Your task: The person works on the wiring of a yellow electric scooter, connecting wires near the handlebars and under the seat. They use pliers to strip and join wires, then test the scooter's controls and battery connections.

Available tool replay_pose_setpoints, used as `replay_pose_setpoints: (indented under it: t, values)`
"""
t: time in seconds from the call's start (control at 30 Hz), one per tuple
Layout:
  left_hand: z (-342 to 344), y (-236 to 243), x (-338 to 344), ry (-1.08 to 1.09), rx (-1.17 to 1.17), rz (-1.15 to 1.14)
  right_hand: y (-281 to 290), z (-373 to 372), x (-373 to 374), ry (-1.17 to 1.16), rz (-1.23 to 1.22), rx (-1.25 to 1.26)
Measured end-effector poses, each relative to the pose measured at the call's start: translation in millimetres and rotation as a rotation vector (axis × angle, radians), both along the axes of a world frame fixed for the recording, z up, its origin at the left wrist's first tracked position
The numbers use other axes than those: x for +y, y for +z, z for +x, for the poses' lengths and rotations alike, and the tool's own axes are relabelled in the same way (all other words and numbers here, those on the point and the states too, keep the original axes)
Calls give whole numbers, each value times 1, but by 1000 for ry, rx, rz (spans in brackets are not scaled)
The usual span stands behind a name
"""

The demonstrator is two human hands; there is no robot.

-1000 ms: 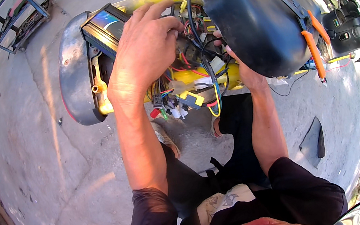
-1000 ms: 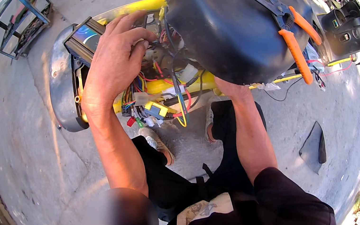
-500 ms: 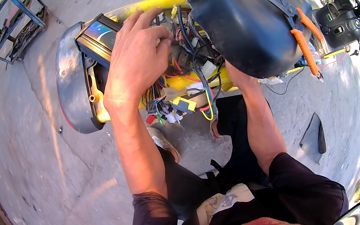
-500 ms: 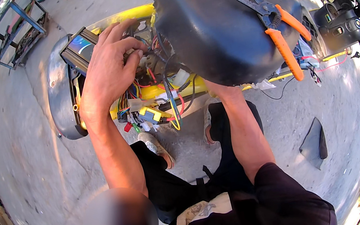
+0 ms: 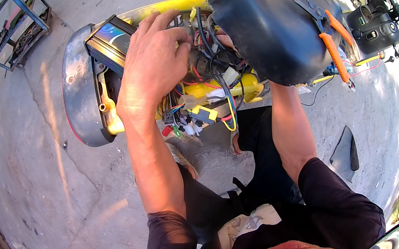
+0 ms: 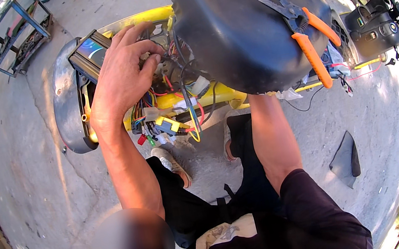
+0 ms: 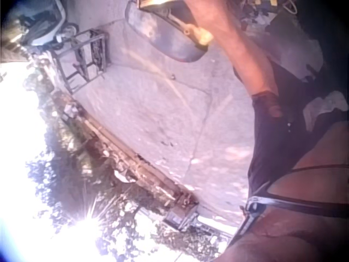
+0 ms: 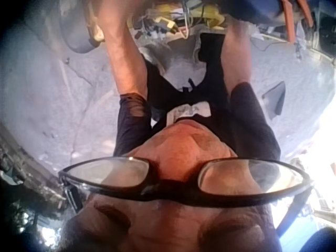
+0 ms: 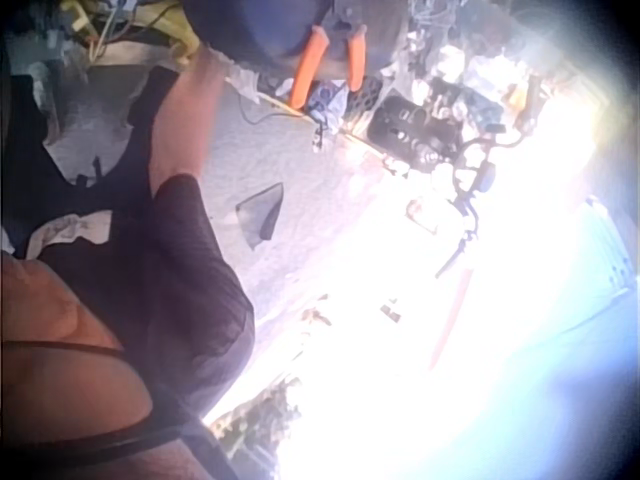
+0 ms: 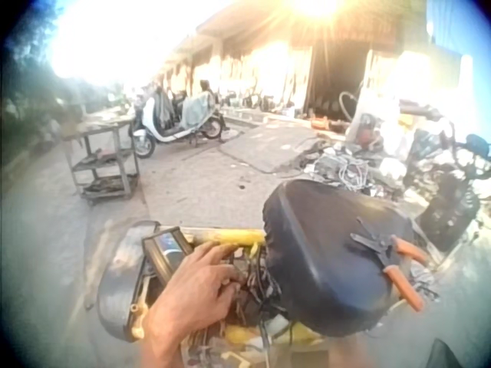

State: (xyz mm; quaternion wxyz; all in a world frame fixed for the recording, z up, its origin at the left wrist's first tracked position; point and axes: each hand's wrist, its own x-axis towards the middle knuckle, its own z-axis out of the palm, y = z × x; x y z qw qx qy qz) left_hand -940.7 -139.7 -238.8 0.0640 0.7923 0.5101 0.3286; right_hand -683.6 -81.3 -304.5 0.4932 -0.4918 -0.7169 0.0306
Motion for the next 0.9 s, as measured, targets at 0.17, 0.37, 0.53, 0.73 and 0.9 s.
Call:
replay_pose_setpoints:
  t: [0.17, 0.37, 0.53, 0.73, 0.9]
  values:
    - [0, -3, 1, 6, 3, 25, 0, -11, 17, -18, 1, -16]
    - [0, 1, -1, 7, 29, -4, -4, 6, 11, -70, 81, 125]
    - [0, 1, 0, 8, 40, 9, -10, 20, 3, -107, 110, 222]
    - [1, 0, -1, 18, 43, 21, -13, 15, 13, -130, 126, 263]
    - [0, 1, 0, -10, 18, 22, -11, 12, 19, -151, 147, 283]
